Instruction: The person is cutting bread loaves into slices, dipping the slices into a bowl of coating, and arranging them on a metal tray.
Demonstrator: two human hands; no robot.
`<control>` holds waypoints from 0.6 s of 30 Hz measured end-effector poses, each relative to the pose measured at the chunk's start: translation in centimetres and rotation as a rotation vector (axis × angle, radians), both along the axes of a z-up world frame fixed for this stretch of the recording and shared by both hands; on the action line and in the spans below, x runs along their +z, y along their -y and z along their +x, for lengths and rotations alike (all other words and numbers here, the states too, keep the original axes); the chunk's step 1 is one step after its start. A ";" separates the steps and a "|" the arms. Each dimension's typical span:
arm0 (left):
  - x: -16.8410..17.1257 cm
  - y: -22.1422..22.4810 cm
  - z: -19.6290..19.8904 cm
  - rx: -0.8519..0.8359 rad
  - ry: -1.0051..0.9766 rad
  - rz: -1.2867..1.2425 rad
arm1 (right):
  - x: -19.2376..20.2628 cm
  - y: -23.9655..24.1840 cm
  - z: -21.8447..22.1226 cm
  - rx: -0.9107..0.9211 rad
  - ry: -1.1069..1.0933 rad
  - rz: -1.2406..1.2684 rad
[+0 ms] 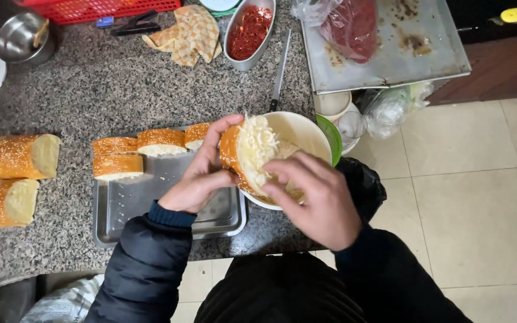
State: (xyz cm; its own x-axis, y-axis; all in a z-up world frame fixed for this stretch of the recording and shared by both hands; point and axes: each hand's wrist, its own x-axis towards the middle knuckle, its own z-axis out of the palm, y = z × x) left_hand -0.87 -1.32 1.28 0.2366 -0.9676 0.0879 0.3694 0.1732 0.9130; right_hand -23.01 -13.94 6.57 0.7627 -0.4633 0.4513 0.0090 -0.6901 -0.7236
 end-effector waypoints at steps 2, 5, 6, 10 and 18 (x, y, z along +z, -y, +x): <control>0.0 -0.1 0.0 -0.005 0.014 -0.009 | 0.4 -0.3 0.4 -0.009 -0.007 -0.073; -0.4 -0.5 0.2 -0.005 0.019 -0.012 | -0.1 -0.8 -0.1 -0.047 0.010 -0.048; -0.6 -0.7 0.4 -0.002 0.013 -0.012 | -0.4 -0.9 -0.4 -0.079 0.036 0.044; -1.5 -1.8 1.8 0.012 -0.002 -0.011 | -2.1 0.3 -2.6 -0.212 0.114 0.170; -1.1 -2.4 1.0 -0.077 -0.054 -0.019 | -0.9 1.5 -0.2 0.016 -0.049 0.653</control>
State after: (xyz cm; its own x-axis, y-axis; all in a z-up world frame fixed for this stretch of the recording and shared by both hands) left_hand 0.12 1.07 0.18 0.1666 -0.9814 0.0952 0.4311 0.1594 0.8881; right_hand -23.21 -15.46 5.64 0.7842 -0.6188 0.0455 -0.0278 -0.1083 -0.9937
